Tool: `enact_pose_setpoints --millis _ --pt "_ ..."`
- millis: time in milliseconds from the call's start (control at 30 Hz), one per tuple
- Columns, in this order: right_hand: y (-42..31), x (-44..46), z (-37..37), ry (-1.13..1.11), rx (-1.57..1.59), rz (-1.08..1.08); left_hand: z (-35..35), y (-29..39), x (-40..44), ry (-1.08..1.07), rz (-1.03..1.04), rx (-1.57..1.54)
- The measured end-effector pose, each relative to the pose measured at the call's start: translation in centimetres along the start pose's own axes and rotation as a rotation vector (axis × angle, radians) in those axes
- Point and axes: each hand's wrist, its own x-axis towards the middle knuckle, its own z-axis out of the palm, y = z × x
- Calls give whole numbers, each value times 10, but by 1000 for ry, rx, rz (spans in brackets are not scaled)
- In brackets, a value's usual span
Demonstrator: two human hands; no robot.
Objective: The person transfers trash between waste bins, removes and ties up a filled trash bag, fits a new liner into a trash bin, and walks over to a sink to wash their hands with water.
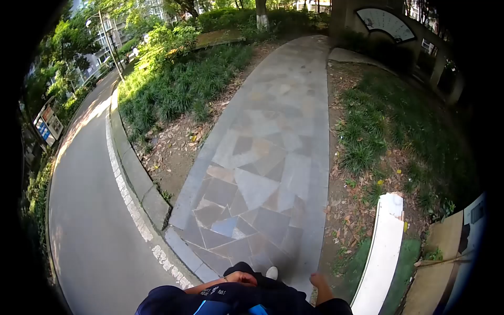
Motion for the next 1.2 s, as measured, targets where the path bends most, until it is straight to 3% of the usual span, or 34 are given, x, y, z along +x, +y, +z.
enact_pose_setpoints --millis 33,100,200,333,433,500,533,567,600,667,700,800,1000,1033,1100,1133,1200 --pt "1 66 -5 83 -73 -161 -6 23 8 -2 112 94" --pt "-75 110 -62 311 72 -338 -37 46 35 -1 298 222" --pt "-171 164 -131 384 50 -481 -97 64 84 -27 480 355" --pt "-230 211 -182 443 124 -455 -191 101 148 -53 738 505" --pt "-232 206 -204 242 86 -235 -262 142 183 -21 873 579" --pt "-219 210 -205 205 -189 -263 -306 168 187 -121 602 638" --pt "-205 213 -199 156 -24 7 -321 167 194 -199 478 624" --pt "-201 210 -196 229 -56 -52 -339 164 202 -278 353 613" --pt "-180 218 -178 295 103 112 -356 163 209 -302 333 611" --pt "-206 205 -187 -129 -818 -239 -396 162 231 -203 405 652" --pt "-207 220 -180 -195 -831 -294 -414 174 242 -224 364 639" --pt "-223 284 -185 -230 -596 -117 -462 184 284 -115 180 449" --pt "-303 466 -254 -267 -529 -150 -569 253 383 -66 158 515" --pt "-331 504 -276 -244 -553 -200 -583 267 398 -61 166 525" --pt "-415 574 -356 12 -607 -312 -600 288 426 -41 195 514" --pt "-469 590 -402 419 -69 -302 -611 297 440 -22 211 503" --pt "-548 660 -481 503 138 -402 -634 312 473 16 258 491"
